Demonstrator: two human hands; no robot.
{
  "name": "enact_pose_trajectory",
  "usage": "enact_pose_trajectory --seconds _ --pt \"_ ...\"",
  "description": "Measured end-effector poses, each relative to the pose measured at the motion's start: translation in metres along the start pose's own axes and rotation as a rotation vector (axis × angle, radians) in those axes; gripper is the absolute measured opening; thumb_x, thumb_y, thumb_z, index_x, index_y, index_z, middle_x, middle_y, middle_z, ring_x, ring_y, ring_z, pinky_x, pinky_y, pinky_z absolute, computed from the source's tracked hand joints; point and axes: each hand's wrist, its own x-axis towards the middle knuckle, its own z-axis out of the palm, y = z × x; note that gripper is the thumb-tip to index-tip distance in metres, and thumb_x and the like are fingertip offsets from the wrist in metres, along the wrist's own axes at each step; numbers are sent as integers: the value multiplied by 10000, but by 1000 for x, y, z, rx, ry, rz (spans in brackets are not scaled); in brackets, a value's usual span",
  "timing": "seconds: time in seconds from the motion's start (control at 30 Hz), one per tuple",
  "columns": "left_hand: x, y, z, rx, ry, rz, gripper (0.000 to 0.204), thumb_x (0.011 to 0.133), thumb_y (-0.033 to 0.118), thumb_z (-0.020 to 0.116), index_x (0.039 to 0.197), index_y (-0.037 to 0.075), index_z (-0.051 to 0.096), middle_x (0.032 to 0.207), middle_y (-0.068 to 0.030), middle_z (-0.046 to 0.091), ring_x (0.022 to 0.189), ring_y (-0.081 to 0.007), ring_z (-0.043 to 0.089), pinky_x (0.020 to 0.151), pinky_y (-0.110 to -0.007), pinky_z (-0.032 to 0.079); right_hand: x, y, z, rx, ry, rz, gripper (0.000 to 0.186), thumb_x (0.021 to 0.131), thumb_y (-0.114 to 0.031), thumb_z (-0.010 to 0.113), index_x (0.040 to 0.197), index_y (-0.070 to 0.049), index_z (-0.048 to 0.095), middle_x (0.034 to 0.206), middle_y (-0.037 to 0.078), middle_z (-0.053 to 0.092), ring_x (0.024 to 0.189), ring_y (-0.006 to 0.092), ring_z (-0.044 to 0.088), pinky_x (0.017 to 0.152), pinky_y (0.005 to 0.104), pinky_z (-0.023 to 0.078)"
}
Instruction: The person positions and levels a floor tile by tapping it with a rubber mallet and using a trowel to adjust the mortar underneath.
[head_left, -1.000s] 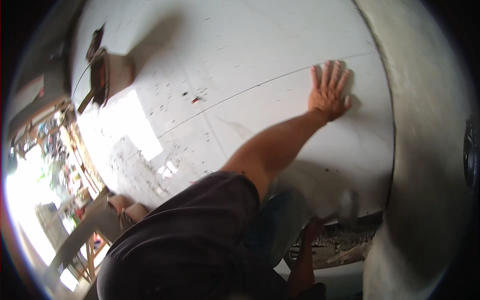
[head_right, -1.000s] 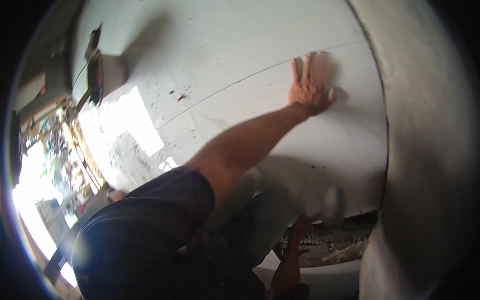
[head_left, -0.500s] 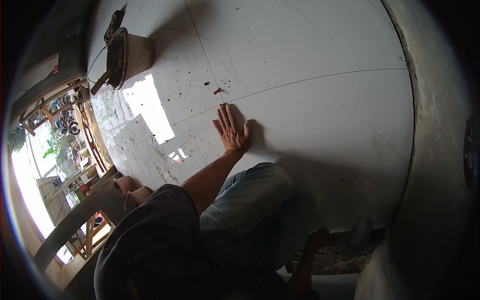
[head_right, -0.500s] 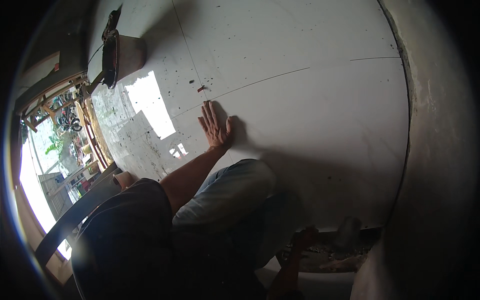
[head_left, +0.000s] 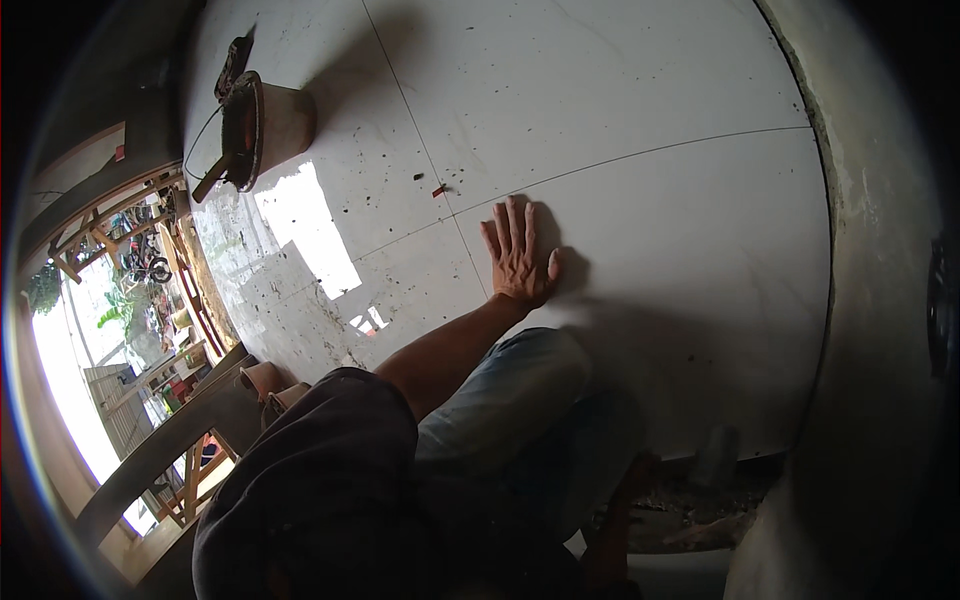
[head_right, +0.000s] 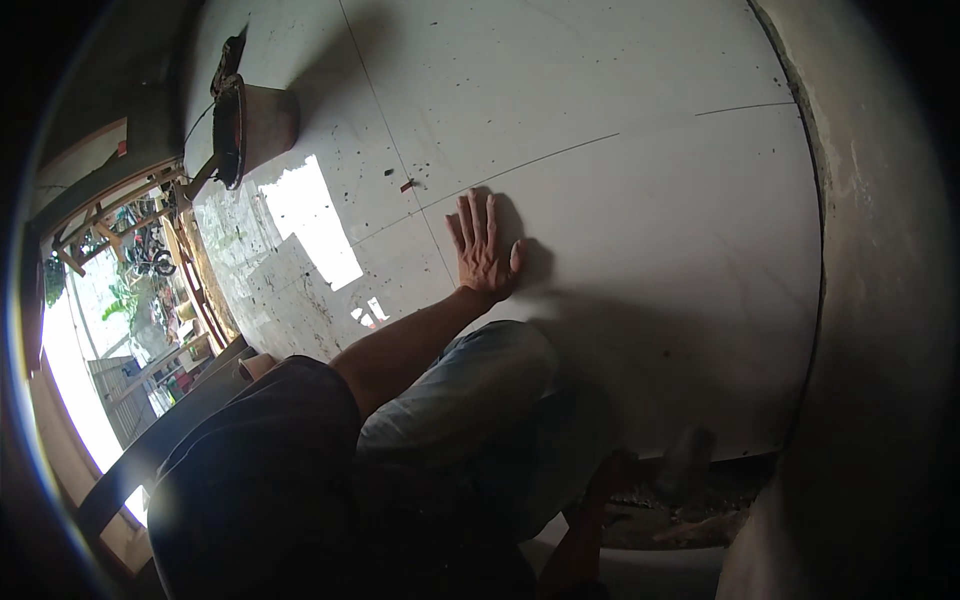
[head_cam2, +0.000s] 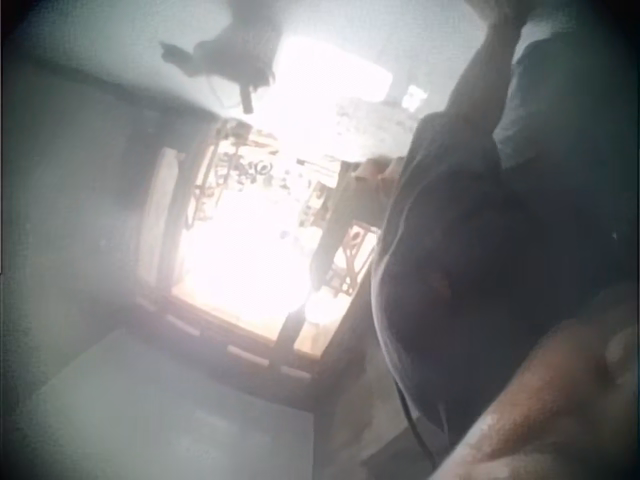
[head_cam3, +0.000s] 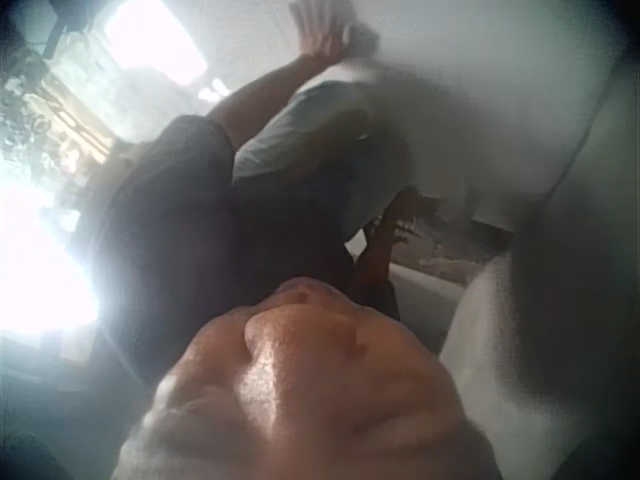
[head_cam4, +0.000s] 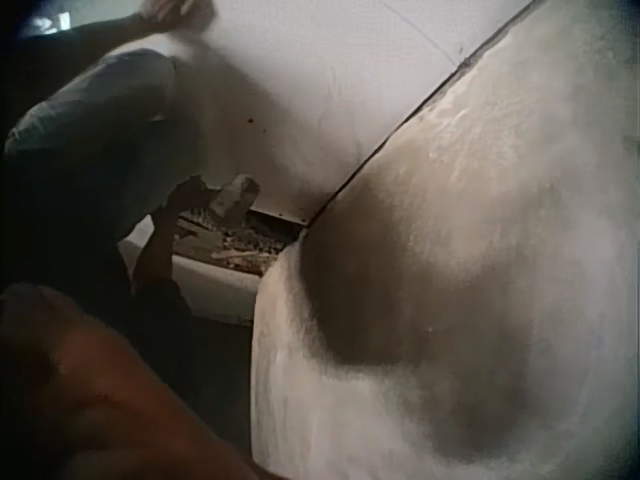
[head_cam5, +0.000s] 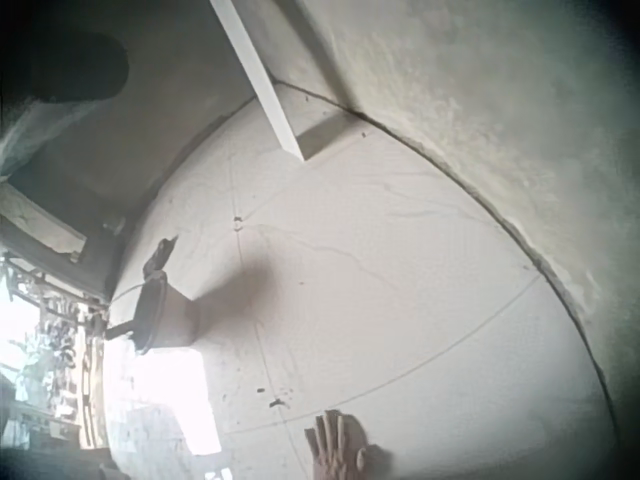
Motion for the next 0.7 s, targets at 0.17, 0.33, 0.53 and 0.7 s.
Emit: enact_pose_trajectory --seconds 0.17,0.33,0.53,0.7 --pt "4 -28 -15 144 -47 16 777 862 527 454 1499 194 158 1547 -186 77 1408 -452 7 1080 -639 3 -1 -9 -23 -6 -160 113 243 855 -202 611 985 2 625 905 155 648 740 294 615 690 389 505" --pt "6 -44 -13 59 47 -28 822 862 529 449 1489 90 149 1536 -217 98 1410 -446 36 1100 -606 36 14 17 -14 -413 -224 -105 332 807 -135 606 1103 13 583 1058 158 603 882 335 592 783 426 490" --pt "0 -44 -8 62 42 -88 830 884 494 423 1475 8 102 1535 -225 84 1418 -423 26 1123 -559 11 22 -8 -18 -615 -244 -192 376 794 -152 594 1116 41 577 1094 256 578 1000 409 557 850 486 458" --pt "-2 -41 -12 50 17 -81 813 892 473 409 1474 0 95 1543 -208 73 1427 -398 4 1130 -547 5 14 4 -16 -428 -177 -443 435 801 -248 619 1123 42 583 1121 259 580 1065 431 532 915 510 419"
